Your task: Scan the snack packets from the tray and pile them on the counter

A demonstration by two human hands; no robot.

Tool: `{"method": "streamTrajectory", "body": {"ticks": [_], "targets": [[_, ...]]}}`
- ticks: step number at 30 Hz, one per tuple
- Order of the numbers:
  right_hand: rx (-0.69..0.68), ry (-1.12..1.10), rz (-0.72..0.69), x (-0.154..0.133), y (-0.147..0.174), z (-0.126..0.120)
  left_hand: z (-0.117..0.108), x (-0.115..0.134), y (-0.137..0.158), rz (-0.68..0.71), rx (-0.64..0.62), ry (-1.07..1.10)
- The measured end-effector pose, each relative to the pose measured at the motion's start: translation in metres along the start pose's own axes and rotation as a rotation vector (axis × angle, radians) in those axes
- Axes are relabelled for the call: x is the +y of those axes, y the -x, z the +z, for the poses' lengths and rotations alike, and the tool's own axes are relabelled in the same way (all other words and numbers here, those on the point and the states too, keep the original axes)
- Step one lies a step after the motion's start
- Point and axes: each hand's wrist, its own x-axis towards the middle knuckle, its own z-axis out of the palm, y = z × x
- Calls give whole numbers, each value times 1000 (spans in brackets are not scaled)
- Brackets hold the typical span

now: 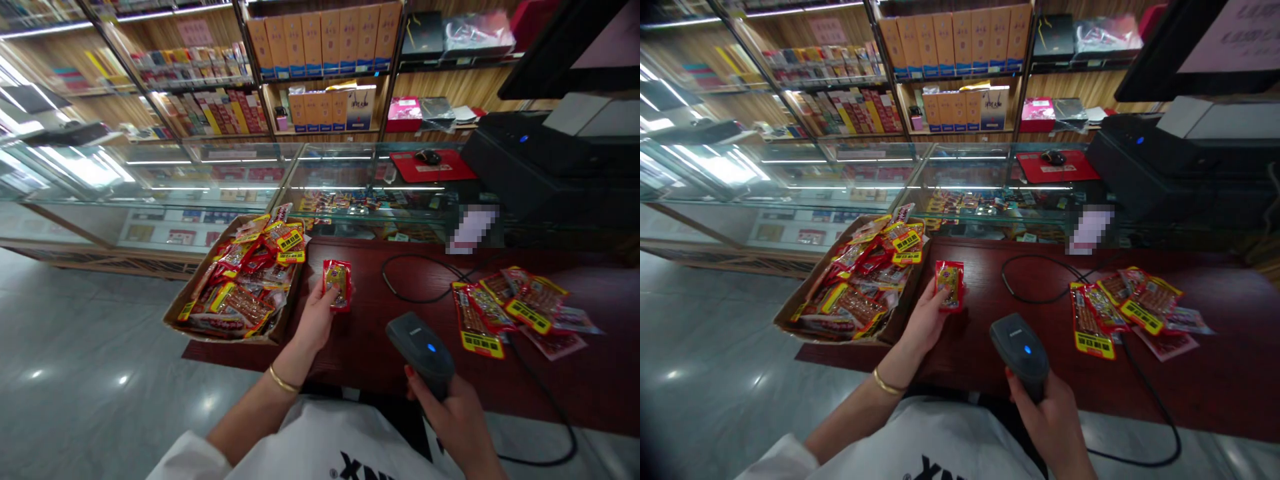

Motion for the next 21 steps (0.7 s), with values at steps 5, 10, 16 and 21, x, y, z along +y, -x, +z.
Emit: {"method": "streamTrajectory", "body": {"ticks": [5, 10, 16, 21], "targets": [[-29, -15, 7, 2, 4, -1, -12, -41, -20, -102, -107, 150], [-81, 7, 2, -2, 7, 1, -22, -47, -25, -137, -110, 204], [-155, -3, 3, -9, 6, 7, -24, -48, -29, -141, -117, 230], [-188, 27, -1, -3, 4, 6, -24, -48, -28, -133, -115, 224]]}}
